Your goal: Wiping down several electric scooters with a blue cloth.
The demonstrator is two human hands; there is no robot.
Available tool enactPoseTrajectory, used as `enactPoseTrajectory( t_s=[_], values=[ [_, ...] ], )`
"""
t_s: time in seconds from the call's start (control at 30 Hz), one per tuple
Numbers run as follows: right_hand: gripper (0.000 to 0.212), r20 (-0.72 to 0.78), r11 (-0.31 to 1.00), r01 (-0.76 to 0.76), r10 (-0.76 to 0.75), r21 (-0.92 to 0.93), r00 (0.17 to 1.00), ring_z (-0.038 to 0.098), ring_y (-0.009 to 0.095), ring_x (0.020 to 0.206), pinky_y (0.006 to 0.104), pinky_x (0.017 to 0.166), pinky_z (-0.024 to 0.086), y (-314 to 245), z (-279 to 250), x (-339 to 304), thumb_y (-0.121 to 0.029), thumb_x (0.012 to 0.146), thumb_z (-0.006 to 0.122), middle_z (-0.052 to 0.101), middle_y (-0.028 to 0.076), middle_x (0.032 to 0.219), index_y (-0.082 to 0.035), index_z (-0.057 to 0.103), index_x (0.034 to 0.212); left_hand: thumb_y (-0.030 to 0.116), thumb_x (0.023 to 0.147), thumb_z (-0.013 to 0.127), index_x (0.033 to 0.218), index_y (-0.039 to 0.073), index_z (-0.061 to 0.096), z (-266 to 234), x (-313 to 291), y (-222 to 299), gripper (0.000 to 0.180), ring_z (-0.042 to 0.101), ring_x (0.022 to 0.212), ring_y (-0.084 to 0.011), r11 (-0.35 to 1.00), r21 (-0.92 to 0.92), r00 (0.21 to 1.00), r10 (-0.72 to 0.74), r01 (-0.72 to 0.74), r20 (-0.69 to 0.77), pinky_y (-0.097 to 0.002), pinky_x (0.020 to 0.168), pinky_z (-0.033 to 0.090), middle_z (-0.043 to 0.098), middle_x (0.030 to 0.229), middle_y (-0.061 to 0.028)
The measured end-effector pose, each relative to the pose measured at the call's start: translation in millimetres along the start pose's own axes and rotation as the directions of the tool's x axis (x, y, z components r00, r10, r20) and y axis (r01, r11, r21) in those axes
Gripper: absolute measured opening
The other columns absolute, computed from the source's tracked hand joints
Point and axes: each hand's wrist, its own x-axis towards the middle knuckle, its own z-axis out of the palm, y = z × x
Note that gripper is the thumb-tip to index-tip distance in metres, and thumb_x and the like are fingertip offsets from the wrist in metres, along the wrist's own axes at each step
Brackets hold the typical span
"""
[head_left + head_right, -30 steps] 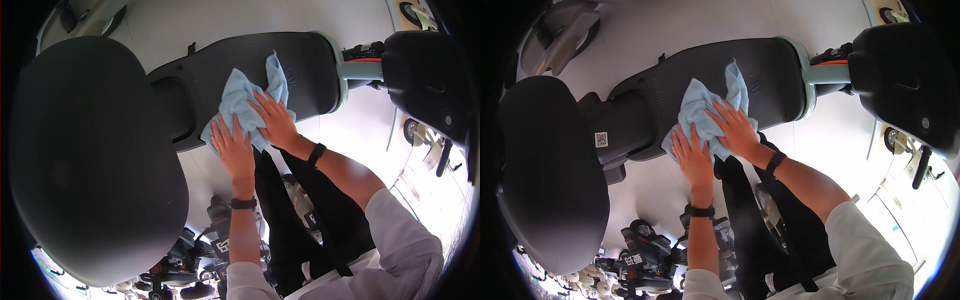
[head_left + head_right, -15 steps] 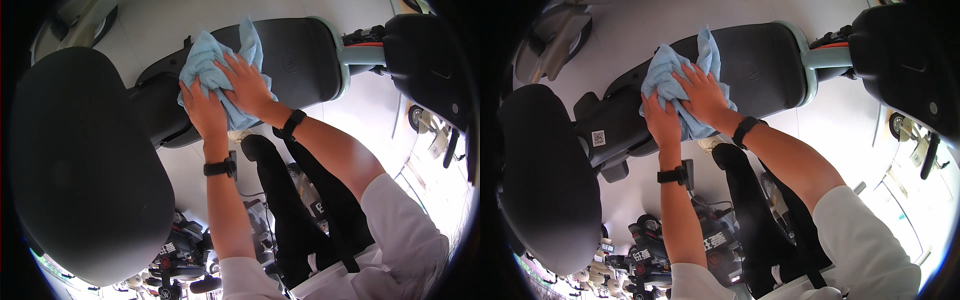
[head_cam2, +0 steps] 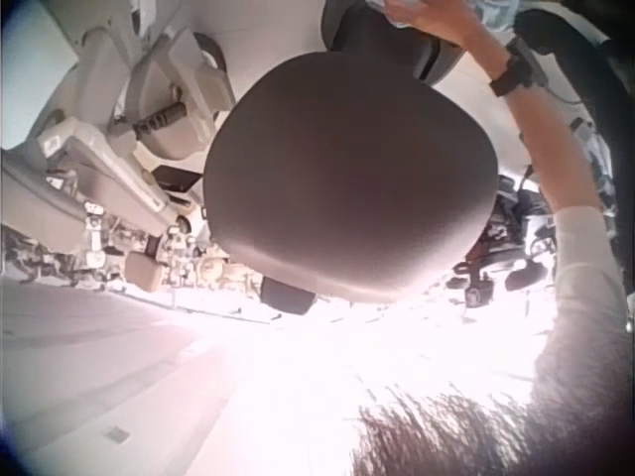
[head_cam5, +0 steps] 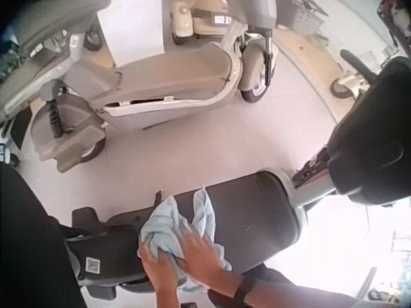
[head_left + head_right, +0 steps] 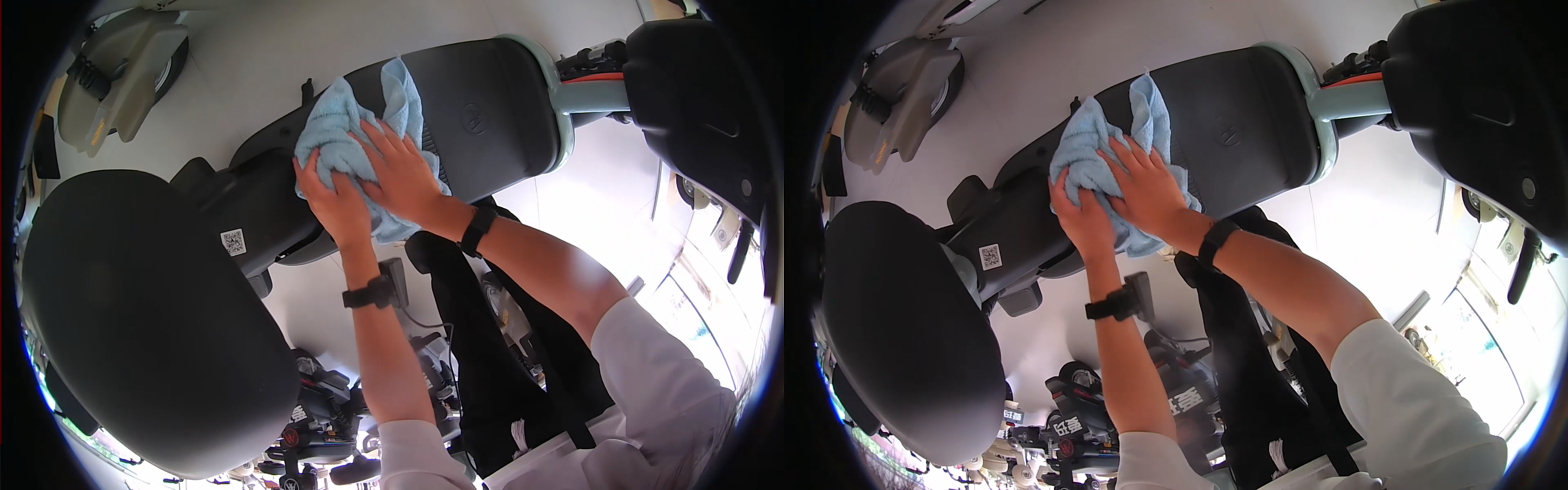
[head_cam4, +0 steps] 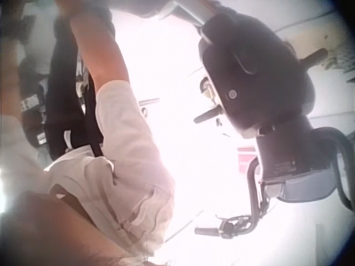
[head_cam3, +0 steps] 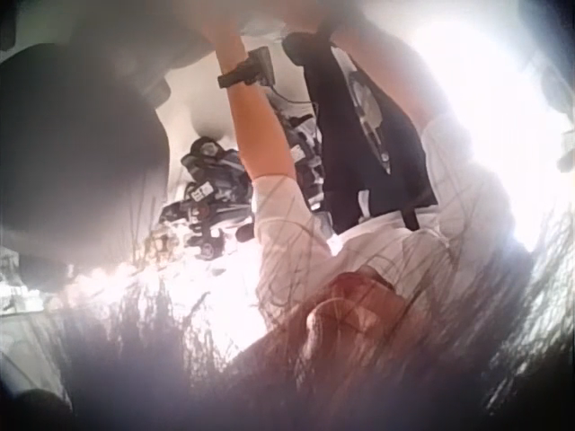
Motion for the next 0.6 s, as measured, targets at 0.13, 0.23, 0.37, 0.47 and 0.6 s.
enactPoseTrajectory(
  t_s=[0.13, 0.23, 0.37, 0.47, 0.6],
  values=[
    [0.078, -0.041, 1.0, 0.001, -0.001, -0.007, 0.999, 0.032, 0.04, 0.15, 0.0563, 0.119, 0.032, 6, -1, 27, -0.031, 0.09, 0.072, 0.035, 0.017, 0.161, -0.01, 0.041, 0.157, 0.009, 0.096, 0.051, 0.14, 0.005, 0.052, 18, 37, 9, 0.044, 0.035, 0.144, -0.0546, 0.997, 0.07, 0.994, -0.032, 0.039, -0.101, -0.0524, 0.112, 0.043, 0.012, 0.164, -0.0375],
    [0.076, -0.059, 0.999, 0.031, -0.032, -0.021, 0.998, 0.033, 0.041, 0.149, 0.0561, 0.118, 0.034, 8, -3, 45, -0.03, 0.09, 0.072, 0.036, 0.017, 0.161, -0.01, 0.042, 0.157, 0.009, 0.098, 0.05, 0.142, 0.001, 0.048, 24, 52, 20, 0.045, 0.037, 0.14, -0.0573, 0.995, -0.015, 0.986, -0.1, 0.099, -0.135, -0.0529, 0.11, 0.044, 0.0, 0.164, -0.0394],
    [0.074, -0.096, 0.995, 0.082, -0.087, -0.058, 0.992, 0.033, 0.041, 0.149, 0.0565, 0.118, 0.034, 10, 3, 68, -0.032, 0.09, 0.071, 0.036, 0.017, 0.16, -0.01, 0.044, 0.155, 0.012, 0.099, 0.052, 0.141, 0.002, 0.052, 29, 71, 33, 0.044, 0.033, 0.144, -0.0534, 0.982, -0.063, 0.961, -0.189, 0.18, -0.203, -0.0509, 0.114, 0.041, 0.006, 0.164, -0.0365],
    [0.073, -0.066, 0.997, 0.063, -0.066, -0.042, 0.996, 0.031, 0.039, 0.151, 0.0579, 0.119, 0.033, 12, 5, 70, -0.033, 0.091, 0.071, 0.036, 0.015, 0.161, -0.011, 0.045, 0.155, 0.012, 0.099, 0.052, 0.143, -0.001, 0.049, 28, 72, 37, 0.046, 0.036, 0.142, -0.0544, 0.979, -0.073, 0.961, -0.203, 0.192, -0.189, -0.0518, 0.111, 0.044, 0.007, 0.163, -0.0385],
    [0.073, -0.034, 0.998, 0.064, -0.064, 0.001, 0.997, 0.031, 0.038, 0.151, 0.0583, 0.12, 0.032, 17, 2, 60, -0.032, 0.09, 0.072, 0.036, 0.014, 0.161, -0.015, 0.045, 0.155, 0.014, 0.099, 0.053, 0.147, -0.003, 0.041, 13, 46, 39, 0.053, 0.042, 0.136, -0.0564, 0.981, 0.165, 0.992, -0.083, 0.098, -0.1, -0.0518, 0.108, 0.047, 0.01, 0.161, -0.0396]
  ],
)
